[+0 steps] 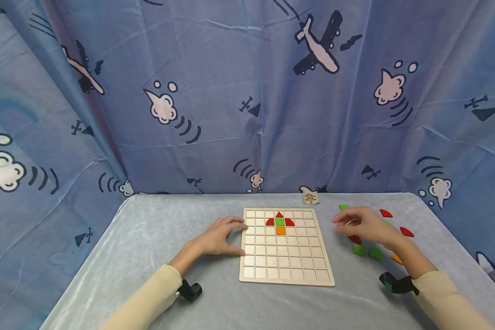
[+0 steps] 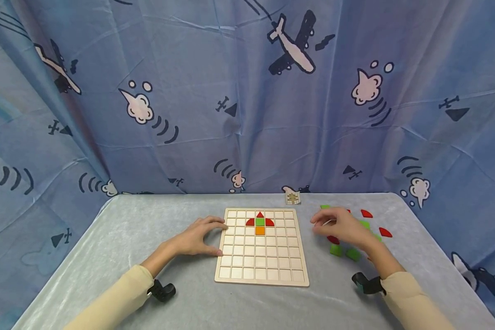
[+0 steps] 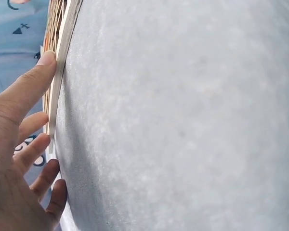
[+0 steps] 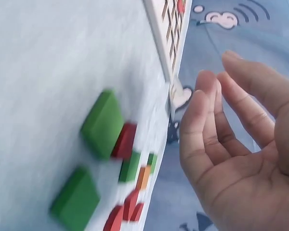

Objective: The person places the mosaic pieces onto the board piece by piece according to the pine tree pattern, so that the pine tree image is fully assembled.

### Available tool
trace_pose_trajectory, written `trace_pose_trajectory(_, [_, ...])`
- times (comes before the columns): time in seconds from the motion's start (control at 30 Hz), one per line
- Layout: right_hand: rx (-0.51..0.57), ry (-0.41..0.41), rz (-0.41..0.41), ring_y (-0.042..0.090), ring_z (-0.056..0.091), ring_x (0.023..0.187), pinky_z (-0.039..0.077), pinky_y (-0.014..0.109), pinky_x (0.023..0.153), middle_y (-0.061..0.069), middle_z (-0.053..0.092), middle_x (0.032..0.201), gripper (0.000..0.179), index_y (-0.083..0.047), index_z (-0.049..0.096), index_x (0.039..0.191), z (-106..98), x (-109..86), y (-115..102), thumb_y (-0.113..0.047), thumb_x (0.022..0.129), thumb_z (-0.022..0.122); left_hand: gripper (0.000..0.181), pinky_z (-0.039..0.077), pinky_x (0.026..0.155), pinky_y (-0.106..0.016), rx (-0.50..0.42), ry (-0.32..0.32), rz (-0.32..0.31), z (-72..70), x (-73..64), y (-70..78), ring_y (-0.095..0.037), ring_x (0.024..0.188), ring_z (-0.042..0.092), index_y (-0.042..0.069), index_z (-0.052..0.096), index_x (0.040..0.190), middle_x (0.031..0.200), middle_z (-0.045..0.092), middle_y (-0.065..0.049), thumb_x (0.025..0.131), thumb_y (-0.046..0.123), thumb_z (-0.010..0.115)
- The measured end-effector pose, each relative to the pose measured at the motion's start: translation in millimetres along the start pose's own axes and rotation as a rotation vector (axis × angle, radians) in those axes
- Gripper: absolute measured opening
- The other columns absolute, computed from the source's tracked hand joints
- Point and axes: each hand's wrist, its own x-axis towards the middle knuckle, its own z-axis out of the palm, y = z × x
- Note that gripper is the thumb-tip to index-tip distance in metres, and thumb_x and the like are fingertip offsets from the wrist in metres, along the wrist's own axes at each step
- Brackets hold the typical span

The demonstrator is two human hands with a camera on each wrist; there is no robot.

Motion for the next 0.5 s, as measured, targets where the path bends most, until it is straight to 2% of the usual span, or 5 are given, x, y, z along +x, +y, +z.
trace_pose_trajectory(0.3, [-0.046, 0.041, 0.062, 0.004, 0.063, 0.087, 0.055, 0.023, 0.073, 0.012, 0.068, 0.110, 0.031, -0.005, 0.069, 0.115, -13, -16.9, 15, -0.026, 0.092, 0.071, 0.073, 0.034, 0.112, -0.053, 0.004, -0.007, -0.008, -0.8, 0.1, -1.5, -0.028, 0.134, 0.042, 0.024, 0.054, 0.141, 0.151, 0.044, 0.001, 0.078, 0.049, 0.081])
trace_pose_trajectory(0.5, [-0.052, 0.027, 0.094, 0.004, 0.063, 0.083, 0.054, 0.023, 0.073, 0.008, 0.070, 0.104, 0.035, -0.004, 0.068, 0.117, -17, -22.0, 28, -0.027, 0.092, 0.070, 0.072, 0.035, 0.111, -0.053, 0.003, -0.018, -0.012, 0.3, 0.0, -2.1, -0.028, 0.135, 0.042, 0.026, 0.054, 0.141, 0.152, 0.043, 0.002, 0.078, 0.050, 0.080])
